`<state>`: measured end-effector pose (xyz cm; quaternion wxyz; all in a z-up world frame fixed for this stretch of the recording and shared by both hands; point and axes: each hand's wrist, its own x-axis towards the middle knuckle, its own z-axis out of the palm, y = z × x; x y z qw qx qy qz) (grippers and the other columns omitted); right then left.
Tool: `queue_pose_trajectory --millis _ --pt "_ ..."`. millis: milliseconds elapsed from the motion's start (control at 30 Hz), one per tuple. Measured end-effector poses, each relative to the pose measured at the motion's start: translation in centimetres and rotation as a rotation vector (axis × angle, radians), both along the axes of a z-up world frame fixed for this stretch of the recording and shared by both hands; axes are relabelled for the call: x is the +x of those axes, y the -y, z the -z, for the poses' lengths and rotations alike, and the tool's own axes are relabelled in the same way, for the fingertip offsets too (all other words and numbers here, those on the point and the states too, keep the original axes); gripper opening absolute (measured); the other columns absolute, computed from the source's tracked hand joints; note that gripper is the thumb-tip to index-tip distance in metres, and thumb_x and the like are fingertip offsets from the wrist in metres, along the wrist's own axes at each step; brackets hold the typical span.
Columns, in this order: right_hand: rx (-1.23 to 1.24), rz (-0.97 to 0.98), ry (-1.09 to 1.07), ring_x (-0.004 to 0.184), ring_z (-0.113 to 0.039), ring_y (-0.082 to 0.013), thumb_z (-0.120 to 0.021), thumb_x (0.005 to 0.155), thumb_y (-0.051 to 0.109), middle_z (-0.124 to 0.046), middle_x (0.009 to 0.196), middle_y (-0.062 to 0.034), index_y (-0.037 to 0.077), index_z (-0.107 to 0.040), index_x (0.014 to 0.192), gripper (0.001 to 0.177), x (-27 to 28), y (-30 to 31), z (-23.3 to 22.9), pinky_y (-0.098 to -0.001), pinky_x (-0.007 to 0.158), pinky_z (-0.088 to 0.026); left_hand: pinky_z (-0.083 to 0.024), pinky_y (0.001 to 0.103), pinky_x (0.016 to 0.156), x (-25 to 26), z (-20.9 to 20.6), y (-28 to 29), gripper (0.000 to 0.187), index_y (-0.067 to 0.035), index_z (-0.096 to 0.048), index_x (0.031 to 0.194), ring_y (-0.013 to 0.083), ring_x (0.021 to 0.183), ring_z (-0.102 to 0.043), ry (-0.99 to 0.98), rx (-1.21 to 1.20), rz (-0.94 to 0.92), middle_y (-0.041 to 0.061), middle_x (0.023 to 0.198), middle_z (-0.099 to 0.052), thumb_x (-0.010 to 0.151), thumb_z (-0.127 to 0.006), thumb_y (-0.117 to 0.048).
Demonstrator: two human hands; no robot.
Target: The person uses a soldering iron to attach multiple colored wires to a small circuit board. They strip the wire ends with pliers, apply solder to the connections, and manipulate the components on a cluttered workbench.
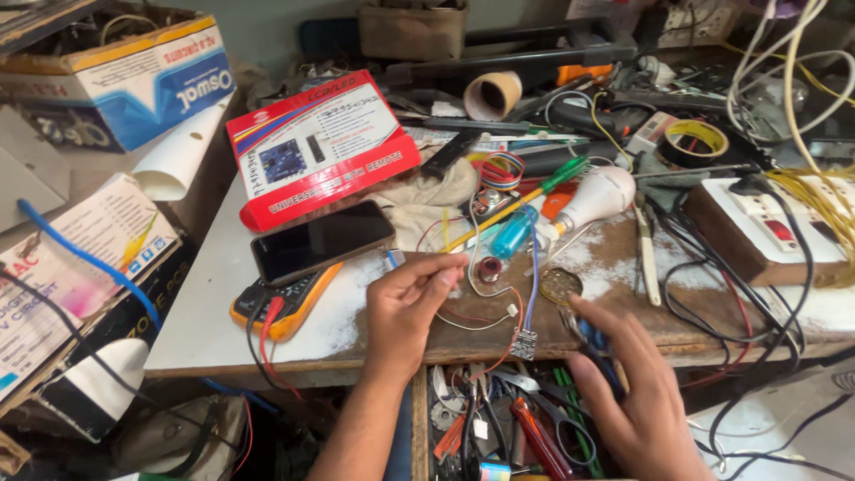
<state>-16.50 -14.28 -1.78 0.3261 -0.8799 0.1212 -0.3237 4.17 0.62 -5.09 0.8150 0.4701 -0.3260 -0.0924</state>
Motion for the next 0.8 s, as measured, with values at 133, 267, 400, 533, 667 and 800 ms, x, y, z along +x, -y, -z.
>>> queue_pose_trajectory --millis 133,267,400,533,667,800 --pt "0.12 -0.113 0.065 0.122 -0.065 -0.032 -0.054 0.099 0.035 -0.065 0.122 -0.0168 0.005 -0.062 0.138 0.05 -3.0 -1.0 2.6 -0.0386 0.109 -0.037 -0.059 0.032 0.091 -2.2 -0.6 -0.8 0.022 0.009 -0.07 0.114 0.0196 0.097 -0.073 -0.15 -0.119 0.018 0.018 0.11 -0.077 0.093 -0.072 0.004" --pt "0.166 -0.209 0.077 0.124 -0.063 -0.0319 -0.057 0.097 0.042 -0.066 0.128 -0.0178 0.002 -0.065 0.134 0.055 -4.2 -2.0 5.4 -0.0382 0.107 -0.045 -0.058 0.029 0.08 -7.1 -0.6 -2.9 0.03 0.008 -0.069 0.121 0.0187 0.096 -0.074 -0.197 0.068 0.139 0.017 0.112 -0.074 0.091 -0.071 0.004" --pt "0.269 -0.267 0.051 0.122 -0.064 -0.0323 -0.061 0.098 0.042 -0.067 0.127 -0.0188 -0.001 -0.067 0.134 0.056 -5.1 -2.7 6.1 -0.0395 0.106 -0.047 -0.059 0.027 0.079 -10.3 -1.8 -4.0 0.025 0.008 -0.073 0.119 0.0172 0.098 -0.076 -0.097 0.225 0.127 0.017 0.113 -0.076 0.095 -0.069 0.001" --pt "0.307 -0.335 0.029 0.124 -0.064 -0.0327 -0.061 0.099 0.042 -0.066 0.13 -0.0192 -0.001 -0.067 0.134 0.056 -5.0 -3.0 5.4 -0.0403 0.107 -0.047 -0.065 0.027 0.084 -11.6 -4.0 -5.1 0.026 0.006 -0.076 0.115 0.0166 0.096 -0.081 -0.195 0.363 0.065 0.015 0.102 -0.082 0.092 -0.071 -0.004" --pt "0.456 -0.429 0.01 0.131 -0.059 -0.0357 -0.06 0.101 0.044 -0.063 0.135 -0.0222 -0.004 -0.064 0.137 0.06 -5.2 -3.2 4.9 -0.0421 0.112 -0.04 -0.064 0.026 0.084 -12.2 -5.2 -5.2 0.026 0.006 -0.074 0.117 0.0169 0.1 -0.079 -0.068 0.301 0.058 0.013 0.105 -0.079 0.094 -0.069 -0.005" --pt "0.586 -0.451 -0.007 0.132 -0.063 -0.0344 -0.06 0.1 0.048 -0.062 0.136 -0.0226 -0.005 -0.064 0.138 0.065 -5.6 -3.5 5.1 -0.0429 0.111 -0.042 -0.063 0.024 0.076 -12.8 -5.5 -5.3 0.025 0.002 -0.076 0.116 0.015 0.097 -0.08 -0.013 0.377 -0.002 0.011 0.105 -0.08 0.095 -0.069 -0.008"
